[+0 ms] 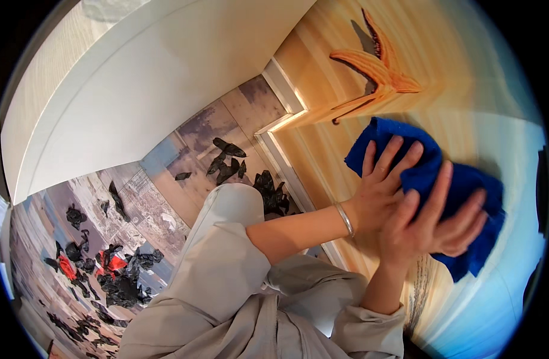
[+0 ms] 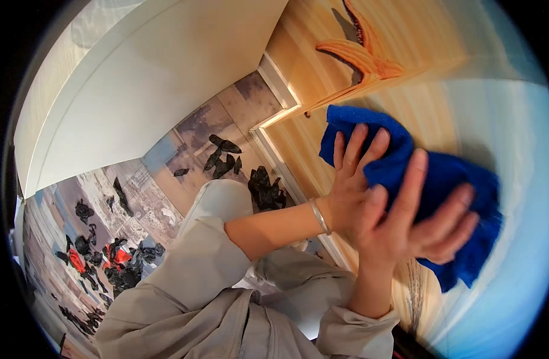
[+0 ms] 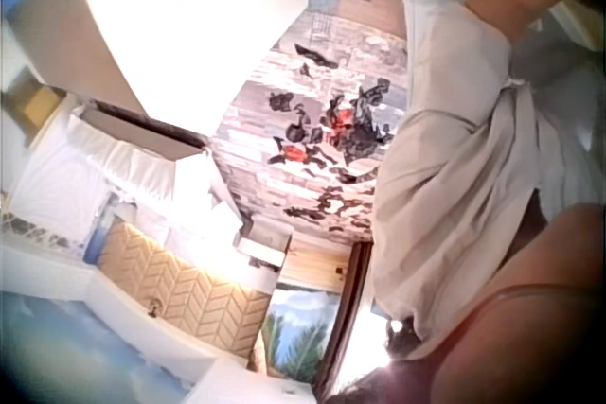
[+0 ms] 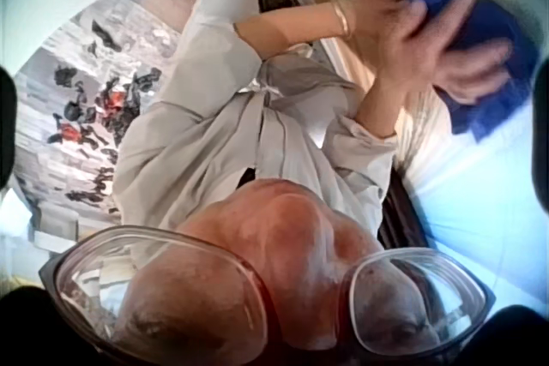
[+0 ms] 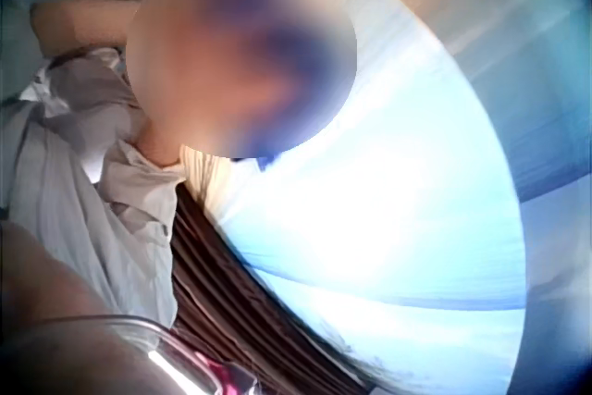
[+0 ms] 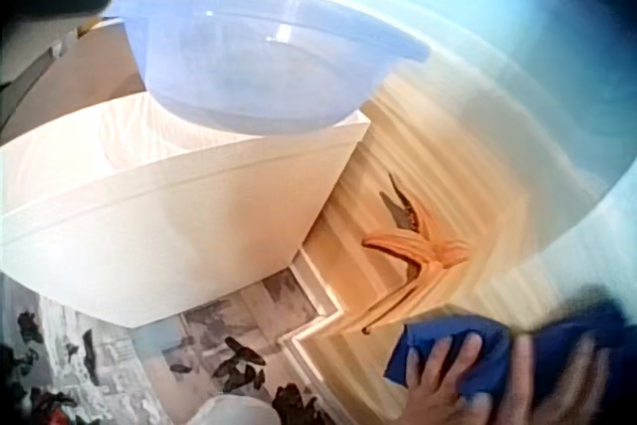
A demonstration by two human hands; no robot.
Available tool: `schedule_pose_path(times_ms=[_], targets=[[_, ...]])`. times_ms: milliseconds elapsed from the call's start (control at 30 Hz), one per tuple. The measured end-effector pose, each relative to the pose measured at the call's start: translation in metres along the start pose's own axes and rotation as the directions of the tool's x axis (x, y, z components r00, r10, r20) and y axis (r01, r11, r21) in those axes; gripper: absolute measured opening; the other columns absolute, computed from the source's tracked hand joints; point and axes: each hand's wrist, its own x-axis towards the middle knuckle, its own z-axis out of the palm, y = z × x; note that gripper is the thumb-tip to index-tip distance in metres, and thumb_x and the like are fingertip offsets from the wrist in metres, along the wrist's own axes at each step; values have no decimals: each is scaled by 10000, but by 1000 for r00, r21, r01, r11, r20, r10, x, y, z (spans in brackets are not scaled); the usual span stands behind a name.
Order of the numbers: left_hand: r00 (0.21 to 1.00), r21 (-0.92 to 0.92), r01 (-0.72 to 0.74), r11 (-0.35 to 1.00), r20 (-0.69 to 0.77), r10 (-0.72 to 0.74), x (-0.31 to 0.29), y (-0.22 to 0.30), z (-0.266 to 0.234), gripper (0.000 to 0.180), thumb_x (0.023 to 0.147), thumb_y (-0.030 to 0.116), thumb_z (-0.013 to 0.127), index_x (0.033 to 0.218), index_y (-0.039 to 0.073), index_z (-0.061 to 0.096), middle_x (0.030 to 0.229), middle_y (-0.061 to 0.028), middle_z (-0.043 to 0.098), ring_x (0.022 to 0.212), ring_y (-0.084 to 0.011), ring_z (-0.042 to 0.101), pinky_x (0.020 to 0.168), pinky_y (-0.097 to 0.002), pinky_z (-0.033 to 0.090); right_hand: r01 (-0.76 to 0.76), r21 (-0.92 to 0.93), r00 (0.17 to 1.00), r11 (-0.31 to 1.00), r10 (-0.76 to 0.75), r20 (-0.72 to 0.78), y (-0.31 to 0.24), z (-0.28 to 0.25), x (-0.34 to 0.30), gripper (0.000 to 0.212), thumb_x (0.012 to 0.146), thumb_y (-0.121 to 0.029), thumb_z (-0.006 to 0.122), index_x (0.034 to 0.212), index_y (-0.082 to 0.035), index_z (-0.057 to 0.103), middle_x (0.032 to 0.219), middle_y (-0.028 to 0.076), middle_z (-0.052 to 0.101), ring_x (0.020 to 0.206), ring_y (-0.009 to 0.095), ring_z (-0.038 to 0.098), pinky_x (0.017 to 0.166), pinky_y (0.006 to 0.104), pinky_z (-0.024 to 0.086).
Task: The person wipes the window sill and the interior wall with a blue cloth. They then move to a white bedside table and wipe its top surface and side panel. The person uses a blue cloth to clean the surfaces in a bedroom setting.
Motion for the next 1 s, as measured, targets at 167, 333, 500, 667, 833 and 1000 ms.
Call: schedule_pose_path(times_ms=[167,333,500,667,833,1000], targets=[[972,-212,169,962,-123,-198,-15,-24,1,457,869,304,487,1266,87,426,1347,-162,402,1237,-360,367,1026,-520,206,67,296,997,953,-72,4,-29,19,-10,383,937,-343,438,1162,-89,615,1245,132,527,1111,292,415,939,380,344],[916,-142,303,942,-229,-329,12,-19,-30,493,777,168,628,1220,49,450,1170,-152,419,1043,-334,429,906,-408,339,-68,677,993,733,-19,120,-75,23,-4,346,893,-201,522,1189,-25,566,1240,169,469,1079,304,434,928,394,352],[903,-80,321,944,-276,-331,35,-23,-122,463,722,119,667,1159,65,525,1157,-149,421,1032,-317,433,880,-377,351,-232,957,972,172,13,234,-110,-39,51,319,852,-148,461,1085,7,613,1152,229,489,1053,332,462,923,399,346],[944,444,98,890,-325,59,79,7,-262,429,656,62,701,1075,97,618,1140,-140,426,1022,-300,436,853,-350,364,-52,990,998,-132,27,56,-147,-96,104,313,761,-64,481,1027,1,633,1100,203,516,981,311,506,833,354,421],[992,885,50,462,-99,83,150,8,-367,383,701,142,662,1083,124,644,1199,-151,462,1083,-302,437,925,-451,331,194,959,974,208,74,-213,-219,-121,164,327,754,-124,609,1073,-49,616,1195,162,484,1071,328,448,891,433,343],[959,952,-75,296,150,-240,158,-28,-397,510,836,375,531,1263,95,520,1346,-212,407,1270,-392,328,1026,-564,212,90,938,992,336,-114,-55,-277,-90,170,438,865,-311,512,1213,-51,557,1287,218,465,1199,397,404,997,503,283]])
